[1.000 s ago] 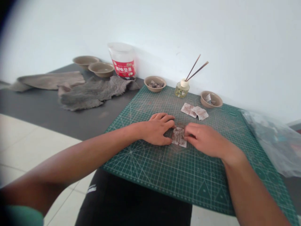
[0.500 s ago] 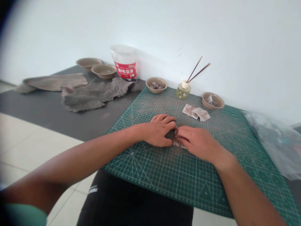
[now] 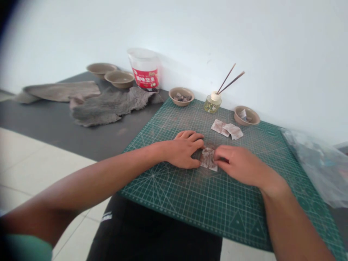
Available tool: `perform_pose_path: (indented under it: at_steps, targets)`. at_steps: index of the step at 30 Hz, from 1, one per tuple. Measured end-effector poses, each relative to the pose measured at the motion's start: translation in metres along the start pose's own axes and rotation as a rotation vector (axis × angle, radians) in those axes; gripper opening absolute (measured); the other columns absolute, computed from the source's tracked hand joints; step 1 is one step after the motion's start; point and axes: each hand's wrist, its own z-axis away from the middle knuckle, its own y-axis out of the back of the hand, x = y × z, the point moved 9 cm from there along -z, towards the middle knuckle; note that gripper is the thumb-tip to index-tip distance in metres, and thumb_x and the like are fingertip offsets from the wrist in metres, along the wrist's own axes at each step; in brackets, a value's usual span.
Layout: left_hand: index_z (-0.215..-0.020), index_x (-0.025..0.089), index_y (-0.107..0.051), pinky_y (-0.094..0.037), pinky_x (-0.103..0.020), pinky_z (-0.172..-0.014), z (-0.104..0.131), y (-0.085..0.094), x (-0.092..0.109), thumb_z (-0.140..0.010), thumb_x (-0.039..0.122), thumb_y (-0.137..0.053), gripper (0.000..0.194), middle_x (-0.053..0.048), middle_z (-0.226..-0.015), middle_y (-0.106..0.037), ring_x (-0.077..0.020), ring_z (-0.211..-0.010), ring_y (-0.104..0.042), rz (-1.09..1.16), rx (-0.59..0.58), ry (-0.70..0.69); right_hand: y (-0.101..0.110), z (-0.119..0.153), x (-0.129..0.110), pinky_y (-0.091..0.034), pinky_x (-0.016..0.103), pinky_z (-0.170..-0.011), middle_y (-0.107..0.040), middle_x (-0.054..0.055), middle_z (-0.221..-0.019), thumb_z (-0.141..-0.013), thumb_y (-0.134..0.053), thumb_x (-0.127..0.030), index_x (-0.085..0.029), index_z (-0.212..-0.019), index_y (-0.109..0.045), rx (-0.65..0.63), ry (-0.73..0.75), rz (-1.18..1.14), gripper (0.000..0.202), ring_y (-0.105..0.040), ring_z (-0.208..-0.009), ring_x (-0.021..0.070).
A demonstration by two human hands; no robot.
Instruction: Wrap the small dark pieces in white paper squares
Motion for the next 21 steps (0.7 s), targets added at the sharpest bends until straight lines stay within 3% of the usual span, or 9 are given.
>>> perform_pose_path:
  at_steps: [3,7,12,17,21]
  targets:
    - [-0.130,0.024,-0.048,-0.022,-0.053,-0.117,0.000,0.000,0.001,-0.083,0.062,-0.050,0.060,-0.010,-0.157,-0.033,-0.0373,-0.145,-0.024,0.009,-0.007,-0.014,-0.006,0.000,-0.014,-0.047,0.032,-0.076,-0.068,0.001,-0.093,-0.097,-0.053,-0.027,-0.024,-0.087,-0.064,-0.054,0.084,-0.106,0.015,-0.063,-0.085,0.0180]
    - [-0.128,0.023,-0.049,-0.022,-0.053,-0.116,0.000,0.001,0.000,-0.084,0.060,-0.050,0.057,-0.011,-0.156,-0.034,-0.0383,-0.144,-0.025,-0.004,0.004,0.000,0.007,-0.001,-0.003,-0.045,0.034,-0.076,-0.066,0.003,-0.092,-0.096,-0.053,-0.026,-0.023,-0.089,-0.064,0.093,-0.007,-0.041,0.013,-0.062,-0.086,0.0197]
    - [-0.128,0.022,-0.049,-0.023,-0.053,-0.116,0.000,0.000,0.002,-0.084,0.062,-0.049,0.059,-0.011,-0.156,-0.034,-0.0381,-0.144,-0.026,-0.006,-0.001,-0.022,-0.004,-0.001,-0.003,-0.046,0.032,-0.074,-0.067,0.001,-0.090,-0.096,-0.054,-0.026,-0.024,-0.087,-0.065,-0.042,0.050,-0.094,0.014,-0.062,-0.083,0.0179]
    - [-0.127,0.023,-0.049,-0.021,-0.053,-0.116,0.000,0.001,0.001,-0.085,0.060,-0.049,0.056,-0.010,-0.156,-0.034,-0.0379,-0.144,-0.025,-0.015,0.006,0.005,0.010,-0.002,0.010,-0.045,0.034,-0.077,-0.067,0.003,-0.092,-0.095,-0.055,-0.027,-0.023,-0.091,-0.065,0.137,-0.040,0.010,0.011,-0.062,-0.085,0.0206]
    - [-0.130,0.023,-0.048,-0.021,-0.053,-0.116,0.001,0.000,0.002,-0.085,0.062,-0.048,0.060,-0.010,-0.157,-0.033,-0.0377,-0.145,-0.025,-0.007,-0.008,-0.015,-0.002,-0.002,0.001,-0.045,0.033,-0.075,-0.067,0.002,-0.091,-0.097,-0.052,-0.028,-0.024,-0.088,-0.064,0.009,0.041,-0.028,0.015,-0.063,-0.084,0.0190]
